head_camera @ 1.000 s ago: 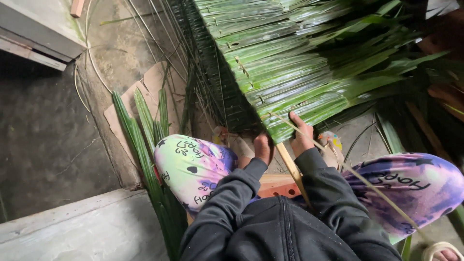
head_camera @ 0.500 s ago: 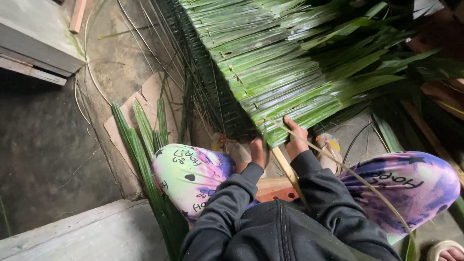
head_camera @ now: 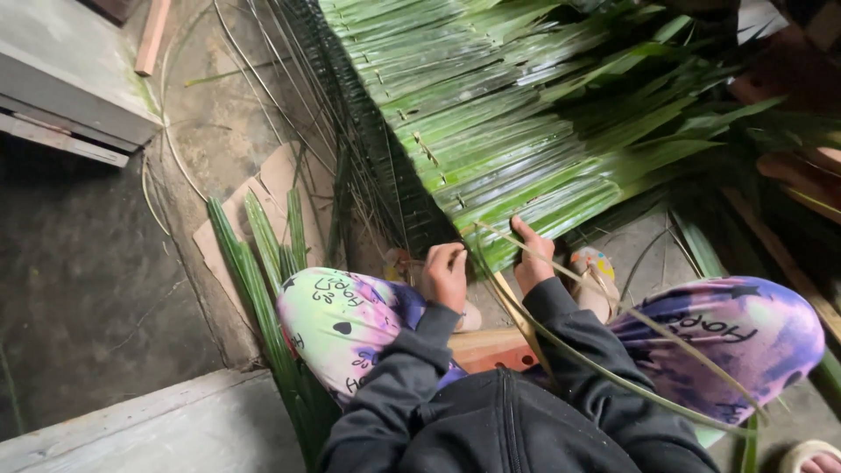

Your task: Weaving palm leaves into a mat or roof section by folding them over a support and stitching them together.

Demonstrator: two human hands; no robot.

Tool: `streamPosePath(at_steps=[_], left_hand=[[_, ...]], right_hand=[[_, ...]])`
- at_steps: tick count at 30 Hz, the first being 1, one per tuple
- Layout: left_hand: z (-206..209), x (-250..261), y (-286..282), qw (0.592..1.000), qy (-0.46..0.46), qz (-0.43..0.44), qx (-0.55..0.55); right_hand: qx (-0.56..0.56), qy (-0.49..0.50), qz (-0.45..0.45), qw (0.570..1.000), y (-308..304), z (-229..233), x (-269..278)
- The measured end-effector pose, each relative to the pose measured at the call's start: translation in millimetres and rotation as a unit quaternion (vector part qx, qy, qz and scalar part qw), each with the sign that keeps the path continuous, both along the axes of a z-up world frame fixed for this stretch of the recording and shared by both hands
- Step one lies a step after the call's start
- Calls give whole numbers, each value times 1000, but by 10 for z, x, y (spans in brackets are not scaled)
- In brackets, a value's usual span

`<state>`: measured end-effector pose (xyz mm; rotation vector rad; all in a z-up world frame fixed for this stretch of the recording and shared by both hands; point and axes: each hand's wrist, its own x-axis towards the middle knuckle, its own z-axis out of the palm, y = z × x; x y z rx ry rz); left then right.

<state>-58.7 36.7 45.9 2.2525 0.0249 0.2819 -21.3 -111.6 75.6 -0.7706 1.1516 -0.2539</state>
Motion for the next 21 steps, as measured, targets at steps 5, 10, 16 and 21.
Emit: streamPosePath(at_steps=[5, 10, 16, 21], left_hand=[[700, 60, -219, 970, -173, -86, 147], [396, 192, -380, 964, -182, -108, 161], [1671, 166, -423, 979, -176, -93, -51], [2338, 73, -364, 974, -160, -112, -118]], right_hand=[[-19, 2, -16, 1000, 20, -253, -5], [-44, 5, -5, 999, -59, -574, -5], [-66, 0, -1, 998, -46, -905, -38], [-64, 1, 23, 998, 11, -494, -11]])
